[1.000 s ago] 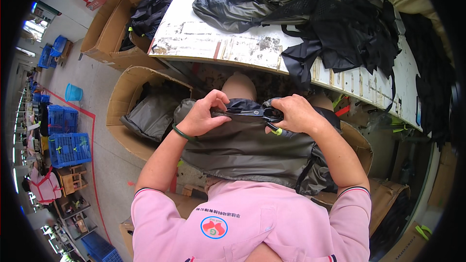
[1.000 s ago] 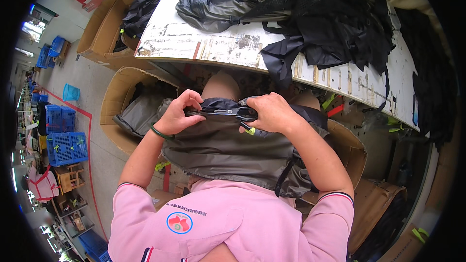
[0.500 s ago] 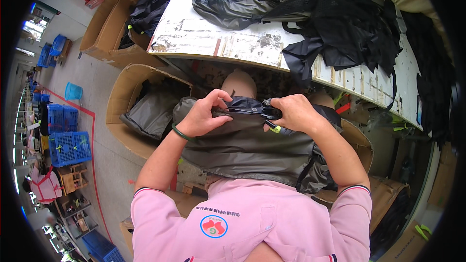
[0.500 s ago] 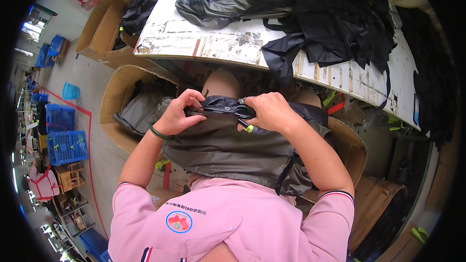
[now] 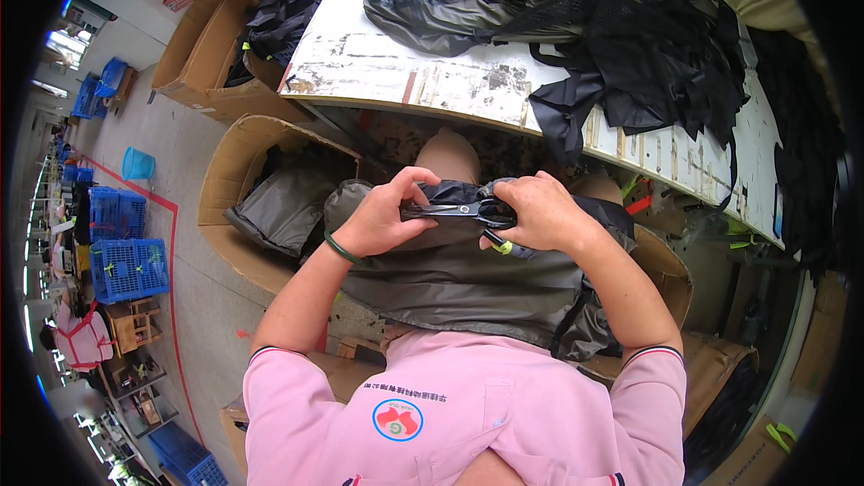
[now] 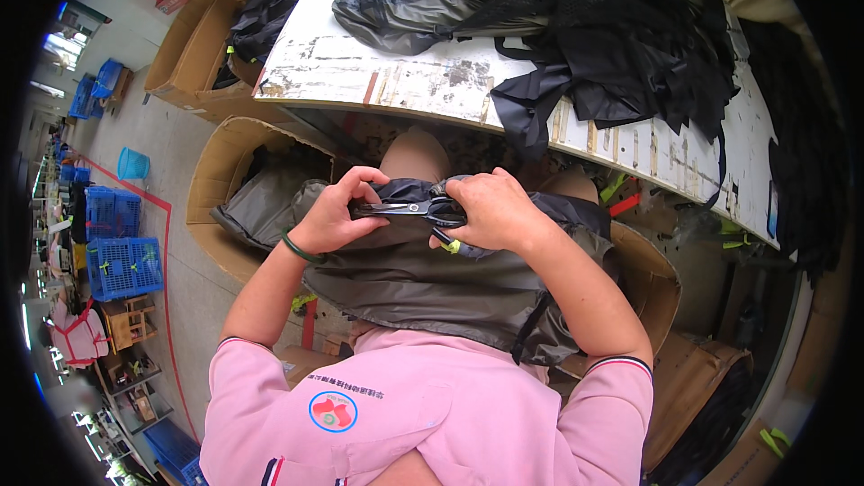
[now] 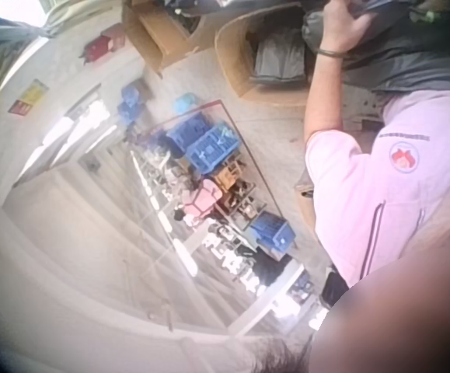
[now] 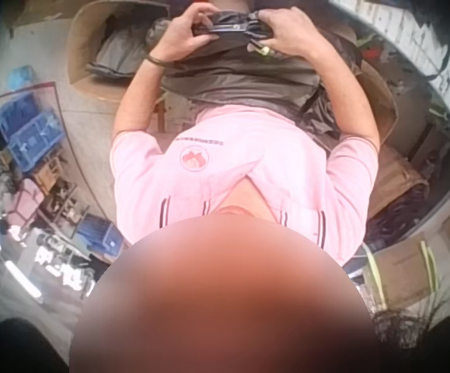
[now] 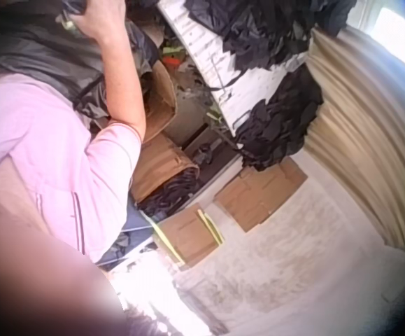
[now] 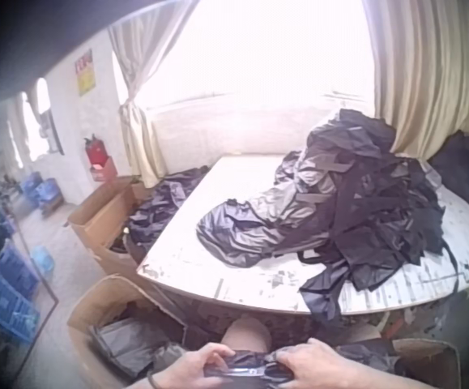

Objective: The person is manually inspecting and manipulating large olive-green and black fabric bag components, possibly preparing them for assembly or checking seams.

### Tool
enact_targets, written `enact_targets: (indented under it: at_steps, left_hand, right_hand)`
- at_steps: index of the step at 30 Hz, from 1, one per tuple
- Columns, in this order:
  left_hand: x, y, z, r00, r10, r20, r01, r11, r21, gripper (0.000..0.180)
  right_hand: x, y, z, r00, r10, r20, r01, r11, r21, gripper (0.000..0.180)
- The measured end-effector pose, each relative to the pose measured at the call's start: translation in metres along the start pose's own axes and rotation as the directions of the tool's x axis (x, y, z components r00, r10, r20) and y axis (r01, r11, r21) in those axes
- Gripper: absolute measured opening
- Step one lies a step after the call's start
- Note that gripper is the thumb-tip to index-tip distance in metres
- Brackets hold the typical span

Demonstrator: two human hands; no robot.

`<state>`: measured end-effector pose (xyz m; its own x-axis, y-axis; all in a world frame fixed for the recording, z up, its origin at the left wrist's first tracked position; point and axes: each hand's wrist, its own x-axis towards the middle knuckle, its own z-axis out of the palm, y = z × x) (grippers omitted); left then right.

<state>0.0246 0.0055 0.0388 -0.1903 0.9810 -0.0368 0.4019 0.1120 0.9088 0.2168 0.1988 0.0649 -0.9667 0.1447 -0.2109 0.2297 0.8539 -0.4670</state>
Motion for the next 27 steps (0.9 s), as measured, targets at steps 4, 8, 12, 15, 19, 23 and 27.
enact_targets:
  at_steps: [4,8,12,15,19,23,27]
  left_hand:
    - [0.000,0.000,0.000,1.000,-0.002,0.002,0.002,1.000,0.007,0.054]
    - [-0.001,-0.003,0.001,1.000,0.000,0.002,0.000,1.000,-0.005,0.053]
    - [-0.001,-0.008,0.007,0.999,0.023,-0.032,-0.026,0.995,-0.100,0.054]
    - [-0.001,-0.003,-0.003,0.999,0.027,0.034,-0.028,0.998,0.049,0.055]
    - [-0.005,-0.018,-0.049,0.994,-0.011,-0.113,0.056,0.911,0.409,0.051]
    - [-0.030,-0.061,-0.069,0.973,-0.190,-0.128,0.188,0.982,-0.032,0.035]
    - [-0.039,-0.044,-0.064,0.957,-0.289,0.014,0.254,0.814,-0.523,0.026]
  right_hand:
    - [0.000,0.002,0.008,1.000,0.009,-0.024,-0.009,1.000,0.004,0.054]
    - [-0.004,0.000,0.014,0.998,0.030,-0.050,-0.028,0.999,0.039,0.054]
    - [-0.007,0.004,0.025,0.992,0.076,-0.100,-0.068,0.994,0.081,0.054]
    - [-0.011,0.009,0.030,0.991,0.117,-0.063,-0.110,0.988,0.111,0.050]
    - [-0.026,0.026,0.046,0.988,0.058,-0.144,-0.029,0.980,0.196,0.043]
    - [-0.034,0.027,0.045,0.981,0.181,-0.068,-0.156,0.948,0.277,0.042]
    - [-0.033,0.028,0.042,0.972,0.210,-0.106,-0.164,0.927,0.336,0.045]
